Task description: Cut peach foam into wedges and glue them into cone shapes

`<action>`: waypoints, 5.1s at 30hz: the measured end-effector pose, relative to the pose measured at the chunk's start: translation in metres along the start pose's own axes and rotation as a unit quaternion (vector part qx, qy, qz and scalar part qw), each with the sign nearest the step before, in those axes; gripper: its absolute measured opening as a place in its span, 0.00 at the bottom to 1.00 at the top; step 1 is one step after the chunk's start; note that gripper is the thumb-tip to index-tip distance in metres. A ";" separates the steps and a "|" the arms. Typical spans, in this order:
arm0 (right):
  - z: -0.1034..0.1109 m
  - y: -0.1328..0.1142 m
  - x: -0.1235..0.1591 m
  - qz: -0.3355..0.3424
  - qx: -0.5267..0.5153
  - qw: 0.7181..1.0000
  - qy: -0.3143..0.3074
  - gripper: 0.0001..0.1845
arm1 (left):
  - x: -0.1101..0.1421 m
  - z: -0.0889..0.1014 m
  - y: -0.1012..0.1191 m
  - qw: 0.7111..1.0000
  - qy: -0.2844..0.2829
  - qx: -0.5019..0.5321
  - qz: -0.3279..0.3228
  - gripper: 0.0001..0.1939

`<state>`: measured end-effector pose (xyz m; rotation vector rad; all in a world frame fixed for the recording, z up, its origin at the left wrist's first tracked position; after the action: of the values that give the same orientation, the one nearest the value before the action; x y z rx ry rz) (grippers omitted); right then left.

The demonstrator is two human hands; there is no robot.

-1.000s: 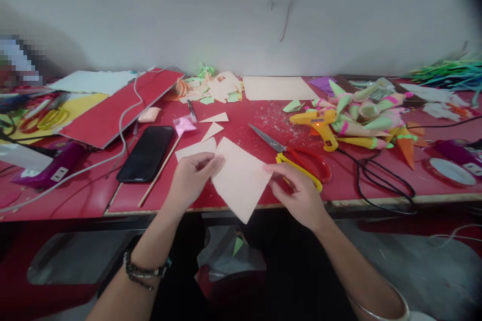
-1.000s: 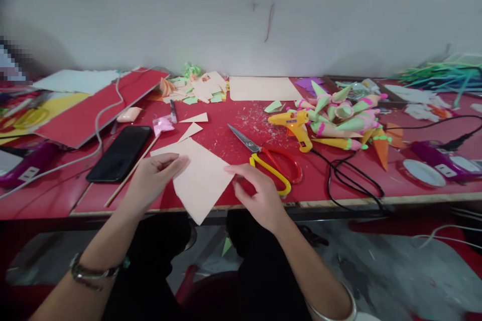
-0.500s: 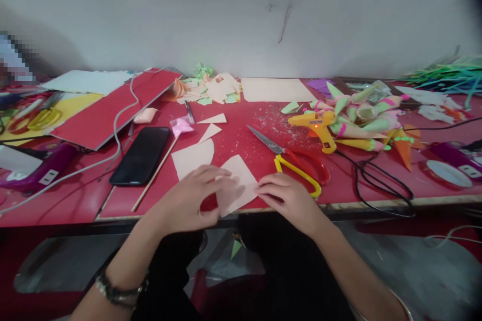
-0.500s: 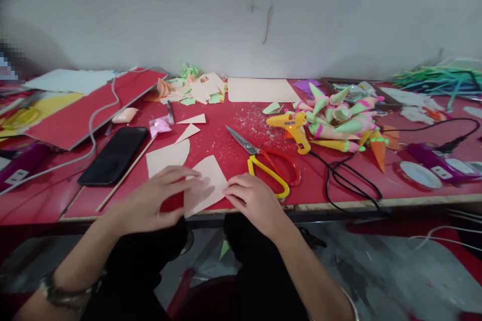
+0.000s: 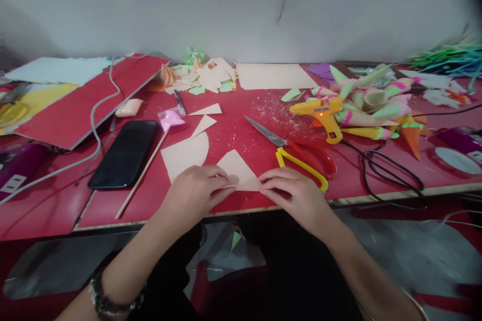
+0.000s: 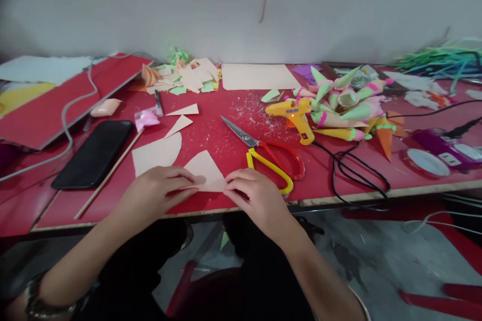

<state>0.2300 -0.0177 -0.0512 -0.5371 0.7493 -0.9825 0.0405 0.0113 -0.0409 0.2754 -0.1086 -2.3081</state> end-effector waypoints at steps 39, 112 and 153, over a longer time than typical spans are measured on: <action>-0.003 -0.003 -0.002 -0.026 0.059 0.998 0.000 0.04 | -0.004 -0.002 -0.004 0.995 0.004 -0.043 0.095 0.16; -0.010 -0.005 -0.009 -0.046 0.127 0.991 0.002 0.07 | 0.002 -0.005 0.016 0.994 0.044 -0.092 -0.047 0.20; -0.010 -0.005 -0.011 -0.058 0.100 0.993 0.006 0.08 | 0.009 0.004 0.011 0.981 0.017 -0.191 0.005 0.14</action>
<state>0.2156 -0.0111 -0.0505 -0.4038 0.6266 -1.1562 0.0413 -0.0029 -0.0372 0.1167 0.3468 -2.2561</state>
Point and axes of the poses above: each hand's wrist, its own x-axis away from the middle knuckle, its own z-axis out of the back of the hand, y = z × x, the point moved 3 cm from there along -x, towards the middle knuckle, and after that the axes turned 9 degrees about -x, right-handed, at the moved point
